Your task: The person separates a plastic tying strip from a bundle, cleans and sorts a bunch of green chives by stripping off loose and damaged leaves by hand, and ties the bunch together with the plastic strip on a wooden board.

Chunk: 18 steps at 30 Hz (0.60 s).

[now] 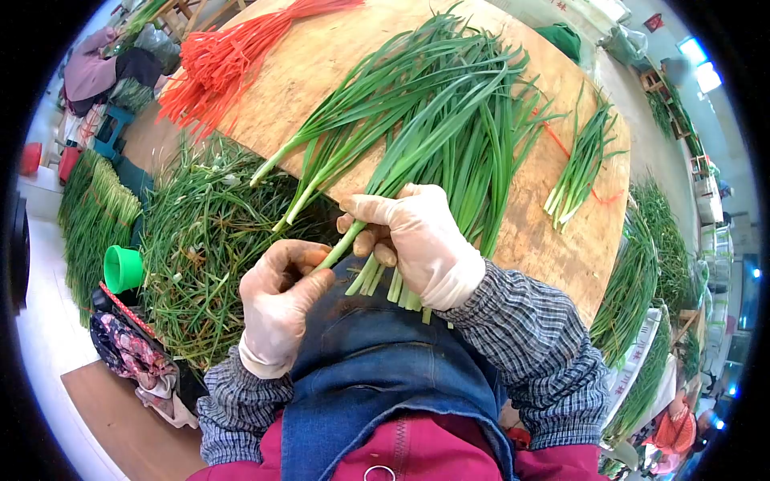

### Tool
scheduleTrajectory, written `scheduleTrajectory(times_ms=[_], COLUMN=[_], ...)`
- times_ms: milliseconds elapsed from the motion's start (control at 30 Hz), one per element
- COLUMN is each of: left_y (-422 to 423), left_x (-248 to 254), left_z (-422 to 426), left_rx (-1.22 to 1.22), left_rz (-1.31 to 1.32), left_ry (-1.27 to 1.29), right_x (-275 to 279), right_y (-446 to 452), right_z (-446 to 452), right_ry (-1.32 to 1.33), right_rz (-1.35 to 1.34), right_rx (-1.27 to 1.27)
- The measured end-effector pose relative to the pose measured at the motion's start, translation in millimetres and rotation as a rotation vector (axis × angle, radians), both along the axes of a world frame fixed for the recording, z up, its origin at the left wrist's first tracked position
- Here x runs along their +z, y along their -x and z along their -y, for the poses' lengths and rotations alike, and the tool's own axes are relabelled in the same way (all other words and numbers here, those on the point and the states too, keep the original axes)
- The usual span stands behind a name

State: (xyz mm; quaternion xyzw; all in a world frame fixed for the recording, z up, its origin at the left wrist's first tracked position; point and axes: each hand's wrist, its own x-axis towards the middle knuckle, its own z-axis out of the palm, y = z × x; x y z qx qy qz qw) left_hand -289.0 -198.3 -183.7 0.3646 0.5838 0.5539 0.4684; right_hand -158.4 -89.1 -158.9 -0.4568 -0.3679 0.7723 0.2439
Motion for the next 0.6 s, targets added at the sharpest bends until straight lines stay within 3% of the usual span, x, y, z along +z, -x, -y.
scheduleTrajectory(times_ms=[100, 167, 267, 300, 367, 433, 500, 567, 600], left_y=[-4.7, -5.7, 15.3, 25.6, 43.8, 55.6, 60.2, 54.3, 52.7], left_x=[8.6, 0.4, 0.9, -8.6, -11.4, -14.4, -26.2, -23.2, -29.5], left_z=[-12.7, -11.1, -1.4, 3.6, 9.5, -4.3, -29.2, -51.5, -58.8], left_rx=[-0.082, -0.131, -0.312, -0.317, -0.088, 0.173, 0.153, -0.025, -0.075], left_rz=[0.139, 0.191, -0.334, -0.396, -0.275, -0.466, -0.701, -0.547, -0.225], left_ry=[0.18, 0.097, 0.009, -0.113, 0.037, 0.017, -0.079, 0.166, 0.285], right_x=[0.1, 6.4, 15.0, 9.9, 7.5, 10.2, 12.5, 8.8, 6.3], right_y=[-0.6, 0.2, -2.9, -7.8, -20.8, -21.9, -18.0, -15.2, -13.9], right_z=[8.3, 12.9, 11.1, 5.0, -10.6, -11.1, -10.3, -11.2, -12.3], right_ry=[-0.054, -0.052, -0.091, -0.141, -0.224, -0.18, -0.142, -0.119, -0.122], right_rz=[0.048, 0.068, 0.14, 0.138, 0.152, 0.133, 0.195, 0.183, 0.182], right_rx=[-0.019, -0.008, -0.02, -0.062, -0.087, -0.066, -0.025, -0.022, -0.017])
